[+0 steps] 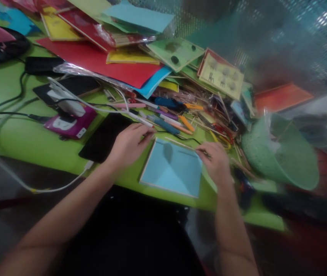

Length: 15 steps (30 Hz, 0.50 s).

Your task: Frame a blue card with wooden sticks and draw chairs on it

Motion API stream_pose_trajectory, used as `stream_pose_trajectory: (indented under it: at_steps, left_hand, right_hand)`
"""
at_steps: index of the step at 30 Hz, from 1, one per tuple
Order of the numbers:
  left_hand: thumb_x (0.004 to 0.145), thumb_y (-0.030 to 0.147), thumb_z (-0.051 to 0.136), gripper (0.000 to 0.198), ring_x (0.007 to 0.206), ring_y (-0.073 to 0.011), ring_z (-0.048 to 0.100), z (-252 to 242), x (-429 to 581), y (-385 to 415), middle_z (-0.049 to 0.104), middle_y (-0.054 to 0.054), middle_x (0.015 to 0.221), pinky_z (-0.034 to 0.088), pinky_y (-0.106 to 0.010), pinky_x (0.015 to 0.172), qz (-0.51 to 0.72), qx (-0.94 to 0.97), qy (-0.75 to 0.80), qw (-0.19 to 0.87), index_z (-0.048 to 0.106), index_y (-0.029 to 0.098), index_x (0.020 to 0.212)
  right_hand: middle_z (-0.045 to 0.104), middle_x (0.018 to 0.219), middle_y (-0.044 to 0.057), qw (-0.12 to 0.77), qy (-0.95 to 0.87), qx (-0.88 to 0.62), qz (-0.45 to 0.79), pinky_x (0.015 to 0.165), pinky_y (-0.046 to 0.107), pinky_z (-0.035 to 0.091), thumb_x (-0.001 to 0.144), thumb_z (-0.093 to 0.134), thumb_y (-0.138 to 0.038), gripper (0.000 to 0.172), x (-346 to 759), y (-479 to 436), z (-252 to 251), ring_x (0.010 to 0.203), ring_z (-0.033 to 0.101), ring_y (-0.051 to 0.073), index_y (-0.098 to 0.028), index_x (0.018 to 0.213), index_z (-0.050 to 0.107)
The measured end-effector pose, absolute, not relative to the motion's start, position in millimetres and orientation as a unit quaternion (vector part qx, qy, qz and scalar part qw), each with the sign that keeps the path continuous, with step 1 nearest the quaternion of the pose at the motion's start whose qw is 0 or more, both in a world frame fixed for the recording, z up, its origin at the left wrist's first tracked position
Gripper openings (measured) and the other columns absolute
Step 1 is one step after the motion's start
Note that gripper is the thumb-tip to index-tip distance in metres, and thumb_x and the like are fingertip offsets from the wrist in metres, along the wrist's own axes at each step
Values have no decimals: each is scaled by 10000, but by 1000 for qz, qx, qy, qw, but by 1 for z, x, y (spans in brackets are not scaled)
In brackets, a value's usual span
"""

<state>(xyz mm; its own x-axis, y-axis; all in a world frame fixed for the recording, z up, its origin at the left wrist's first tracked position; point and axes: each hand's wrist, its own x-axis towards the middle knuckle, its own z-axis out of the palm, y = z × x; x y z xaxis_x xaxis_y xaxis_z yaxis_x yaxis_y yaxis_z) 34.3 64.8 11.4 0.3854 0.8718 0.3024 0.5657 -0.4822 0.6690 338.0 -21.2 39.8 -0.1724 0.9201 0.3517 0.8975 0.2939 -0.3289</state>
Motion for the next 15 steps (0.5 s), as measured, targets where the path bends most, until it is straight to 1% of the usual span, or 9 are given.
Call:
stream_pose_trajectory:
  at_steps: [2, 8, 12, 15]
  left_hand:
    - [1033, 324, 531, 269, 1095, -267, 716, 9, 32, 64, 795, -80, 1131, 564, -397, 951, 304, 809, 446, 234, 771, 208, 1076]
    - [1020, 276, 555, 254, 1132, -295, 712, 10, 33, 62, 789, -100, 1191, 561, -466, 1022, 248, 837, 428, 234, 765, 198, 1140]
    - [1014, 262, 573, 251, 1158, -304, 706, 11, 32, 62, 782, -109, 1219, 558, -473, 1037, 232, 842, 428, 231, 758, 192, 1171]
    - [1010, 246, 589, 250, 1181, -311, 701, 12, 32, 61, 777, -114, 1247, 554, -471, 1050, 227, 845, 428, 227, 759, 178, 1180]
  right_hand:
    - [787, 946, 60, 241, -767, -594, 34, 854, 415, 478, 1048, 625, -317, 182, 340, -21, 34, 919, 653, 266, -251, 1001, 788]
    - [783, 918, 67, 233, -774, -585, 75, 853, 432, 462, 1057, 602, -341, 227, 332, -17, 24, 878, 631, 269, -267, 1028, 815]
    - [786, 922, 62, 236, -769, -587, 92, 885, 444, 461, 1057, 600, -342, 230, 329, -14, 21, 889, 641, 268, -281, 1021, 819]
    - [779, 905, 58, 248, -766, -585, 94, 879, 437, 463, 1054, 606, -344, 228, 328, -13, 20, 877, 643, 262, -279, 1009, 820]
